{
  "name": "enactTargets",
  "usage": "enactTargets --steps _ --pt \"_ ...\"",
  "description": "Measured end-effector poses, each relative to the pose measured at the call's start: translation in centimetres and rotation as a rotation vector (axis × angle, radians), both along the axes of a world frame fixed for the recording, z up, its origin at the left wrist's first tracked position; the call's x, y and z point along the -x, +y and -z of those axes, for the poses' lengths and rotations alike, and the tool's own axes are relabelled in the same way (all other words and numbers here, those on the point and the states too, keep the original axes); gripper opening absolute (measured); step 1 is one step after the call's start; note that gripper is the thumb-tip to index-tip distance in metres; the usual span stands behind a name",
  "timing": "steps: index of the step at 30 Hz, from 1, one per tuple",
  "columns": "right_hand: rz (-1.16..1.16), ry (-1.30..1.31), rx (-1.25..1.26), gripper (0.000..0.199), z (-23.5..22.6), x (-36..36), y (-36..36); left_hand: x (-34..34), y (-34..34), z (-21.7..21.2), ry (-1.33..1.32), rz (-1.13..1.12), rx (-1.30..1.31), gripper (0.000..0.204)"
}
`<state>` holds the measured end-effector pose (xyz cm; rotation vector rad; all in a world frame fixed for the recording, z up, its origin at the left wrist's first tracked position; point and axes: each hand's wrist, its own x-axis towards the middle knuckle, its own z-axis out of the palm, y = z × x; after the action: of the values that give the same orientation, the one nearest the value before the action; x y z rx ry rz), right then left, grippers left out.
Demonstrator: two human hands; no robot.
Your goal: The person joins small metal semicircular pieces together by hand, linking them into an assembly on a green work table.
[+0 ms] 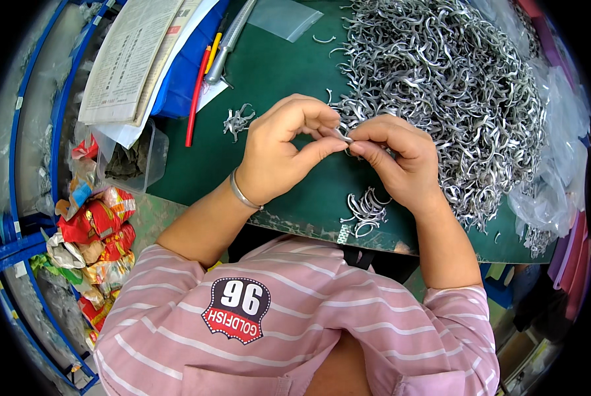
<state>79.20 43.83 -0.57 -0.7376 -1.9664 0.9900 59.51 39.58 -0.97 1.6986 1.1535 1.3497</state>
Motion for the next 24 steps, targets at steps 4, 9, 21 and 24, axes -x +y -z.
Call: enactTargets --steps 4,9,21,24 --pt "0.021 -0.009 -0.079 0.012 0.1 0.1 0.2 0.3 -0.1 0.1 -0.026 0.061 0.115 0.022" --pt "0.09 0.135 0.116 0.016 0.6 0.4 -0.7 0.2 -0.3 -0.1 -0.044 0.068 0.152 0.018" --pt "0.194 0.19 0.184 0.01 0.4 0.2 -0.6 8.8 -0.2 -3.4 0.809 -0.329 0.114 0.011" --pt "0.189 0.158 0.123 0.009 0.2 0.2 -0.6 9.4 0.2 -3.2 0.906 -0.248 0.062 0.012"
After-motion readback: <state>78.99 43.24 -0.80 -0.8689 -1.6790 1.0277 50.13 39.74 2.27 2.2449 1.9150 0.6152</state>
